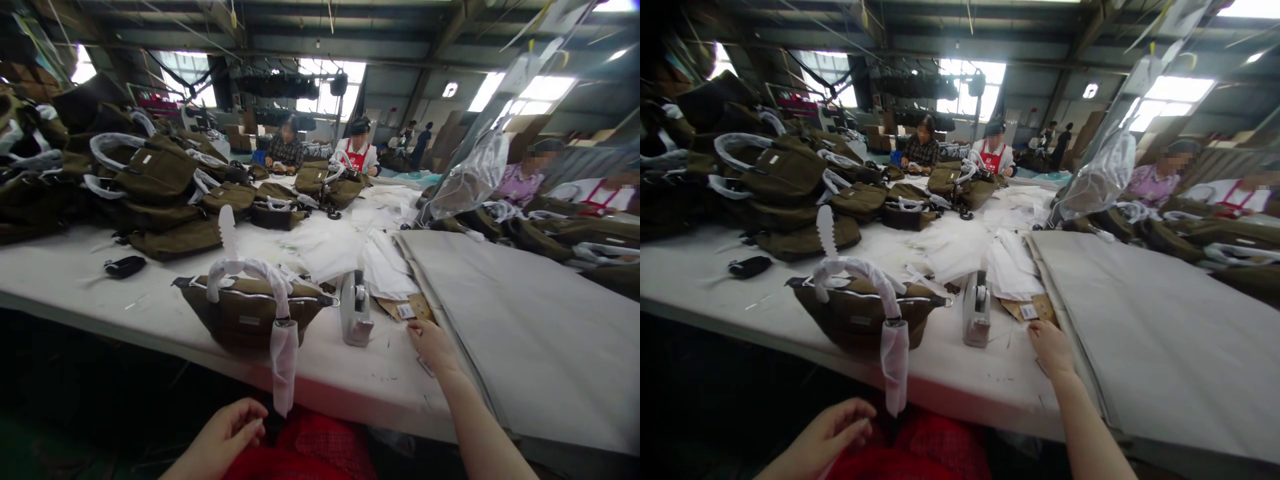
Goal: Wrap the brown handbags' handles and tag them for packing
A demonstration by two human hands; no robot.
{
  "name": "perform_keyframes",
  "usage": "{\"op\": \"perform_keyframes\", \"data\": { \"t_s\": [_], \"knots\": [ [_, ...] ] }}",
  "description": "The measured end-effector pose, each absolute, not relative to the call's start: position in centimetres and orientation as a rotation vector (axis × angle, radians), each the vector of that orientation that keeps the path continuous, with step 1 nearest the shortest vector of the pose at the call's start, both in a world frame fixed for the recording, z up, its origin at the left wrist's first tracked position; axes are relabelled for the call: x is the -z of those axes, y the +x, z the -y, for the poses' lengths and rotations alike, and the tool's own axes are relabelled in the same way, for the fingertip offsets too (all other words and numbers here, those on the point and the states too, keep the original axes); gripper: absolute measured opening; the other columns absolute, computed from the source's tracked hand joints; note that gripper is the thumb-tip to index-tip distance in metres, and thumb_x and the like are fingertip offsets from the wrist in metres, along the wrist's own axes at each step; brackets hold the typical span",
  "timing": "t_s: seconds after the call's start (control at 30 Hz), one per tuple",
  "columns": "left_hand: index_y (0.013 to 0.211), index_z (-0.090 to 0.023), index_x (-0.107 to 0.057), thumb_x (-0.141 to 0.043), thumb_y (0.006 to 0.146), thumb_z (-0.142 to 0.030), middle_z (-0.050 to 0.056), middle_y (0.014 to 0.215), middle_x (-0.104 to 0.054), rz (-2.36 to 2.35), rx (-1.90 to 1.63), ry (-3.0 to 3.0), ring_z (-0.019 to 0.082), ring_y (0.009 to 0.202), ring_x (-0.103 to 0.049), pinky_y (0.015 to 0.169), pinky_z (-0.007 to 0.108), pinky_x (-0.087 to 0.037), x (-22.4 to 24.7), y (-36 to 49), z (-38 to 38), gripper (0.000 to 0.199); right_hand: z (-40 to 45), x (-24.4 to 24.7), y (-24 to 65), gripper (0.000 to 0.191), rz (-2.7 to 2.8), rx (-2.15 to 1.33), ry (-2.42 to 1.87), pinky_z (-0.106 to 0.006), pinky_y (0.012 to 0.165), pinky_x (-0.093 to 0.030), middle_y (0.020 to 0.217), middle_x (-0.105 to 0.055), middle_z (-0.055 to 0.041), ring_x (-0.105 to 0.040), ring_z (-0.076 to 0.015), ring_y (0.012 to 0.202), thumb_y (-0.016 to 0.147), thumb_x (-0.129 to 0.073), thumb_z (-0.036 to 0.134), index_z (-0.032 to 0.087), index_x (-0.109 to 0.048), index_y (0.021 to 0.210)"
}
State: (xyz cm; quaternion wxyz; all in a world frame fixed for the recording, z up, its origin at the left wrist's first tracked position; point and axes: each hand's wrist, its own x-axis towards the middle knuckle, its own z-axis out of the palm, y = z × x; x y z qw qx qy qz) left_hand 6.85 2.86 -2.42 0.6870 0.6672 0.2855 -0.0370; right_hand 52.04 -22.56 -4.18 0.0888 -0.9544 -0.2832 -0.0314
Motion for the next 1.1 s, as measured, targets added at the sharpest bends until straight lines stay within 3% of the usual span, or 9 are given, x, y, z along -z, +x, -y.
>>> {"op": "perform_keyframes", "data": {
  "t_s": [0.2,0.33,0.6,0.77,0.97,1.03,1.1],
  "knots": [
    [0.101,-0.013,-0.061,-0.063,0.076,-0.064,0.009,0.090,-0.067,-0.635,0.077,1.464,0.021,0.083,-0.063,0.079,0.034,-0.048,2.4,7.2,-3.0,0.056,24.5,1.6,52.8,0.030,0.692,0.215,-2.834,-0.031,0.067,-0.040,0.100,-0.072,-0.0075,-0.065,-0.0227,0.083,0.088,-0.051,0.042,0.023,-0.071,0.097],
    [0.102,-0.013,-0.061,-0.063,0.077,-0.063,0.009,0.090,-0.067,-0.624,0.078,1.467,0.021,0.083,-0.063,0.078,0.033,-0.048,2.3,7.2,-2.9,0.056,25.3,-1.0,52.5,0.035,0.494,0.286,-2.835,-0.032,0.057,-0.035,0.079,-0.072,-0.0088,-0.064,-0.0262,0.071,0.085,-0.050,0.050,0.023,-0.071,0.093],
    [0.102,-0.013,-0.061,-0.060,0.080,-0.058,0.010,0.092,-0.067,-0.597,0.096,1.517,0.021,0.084,-0.063,0.078,0.033,-0.048,2.3,7.1,-2.8,0.050,24.2,-3.7,49.4,0.043,0.430,0.217,-2.654,-0.029,0.055,-0.041,0.075,-0.074,-0.0019,-0.067,-0.0213,0.067,0.081,-0.051,0.061,0.025,-0.071,0.093],
    [0.103,-0.013,-0.061,-0.058,0.082,-0.054,0.010,0.093,-0.068,-0.585,0.086,1.525,0.022,0.084,-0.064,0.079,0.033,-0.048,2.3,6.9,-3.2,0.046,23.3,-3.9,48.2,0.045,0.429,0.072,-2.575,-0.030,0.056,-0.042,0.077,-0.075,-0.0055,-0.066,-0.0222,0.066,0.079,-0.053,0.061,0.022,-0.069,0.095],
    [0.102,-0.014,-0.062,-0.059,0.081,-0.055,0.010,0.092,-0.068,-0.601,0.091,1.525,0.022,0.085,-0.064,0.081,0.034,-0.048,2.4,6.5,-3.2,0.046,22.8,-1.1,48.5,0.046,0.608,-0.302,-2.561,-0.027,0.048,-0.044,0.080,-0.075,-0.0035,-0.058,-0.0142,0.046,0.084,-0.047,0.058,0.020,-0.069,0.099],
    [0.101,-0.014,-0.062,-0.060,0.080,-0.055,0.009,0.092,-0.068,-0.603,0.092,1.521,0.022,0.085,-0.064,0.081,0.034,-0.048,2.5,6.6,-3.1,0.046,22.5,0.1,48.8,0.044,0.674,-0.350,-2.596,-0.027,0.053,-0.046,0.084,-0.075,-0.0043,-0.060,-0.0144,0.049,0.086,-0.049,0.054,0.019,-0.069,0.103],
    [0.100,-0.014,-0.062,-0.060,0.080,-0.054,0.009,0.091,-0.068,-0.604,0.090,1.515,0.021,0.085,-0.064,0.081,0.034,-0.048,2.5,6.6,-2.9,0.045,22.1,1.0,49.2,0.038,0.711,-0.293,-2.663,-0.029,0.064,-0.048,0.093,-0.075,-0.0085,-0.066,-0.0181,0.065,0.088,-0.049,0.044,0.018,-0.069,0.107]
  ]
}}
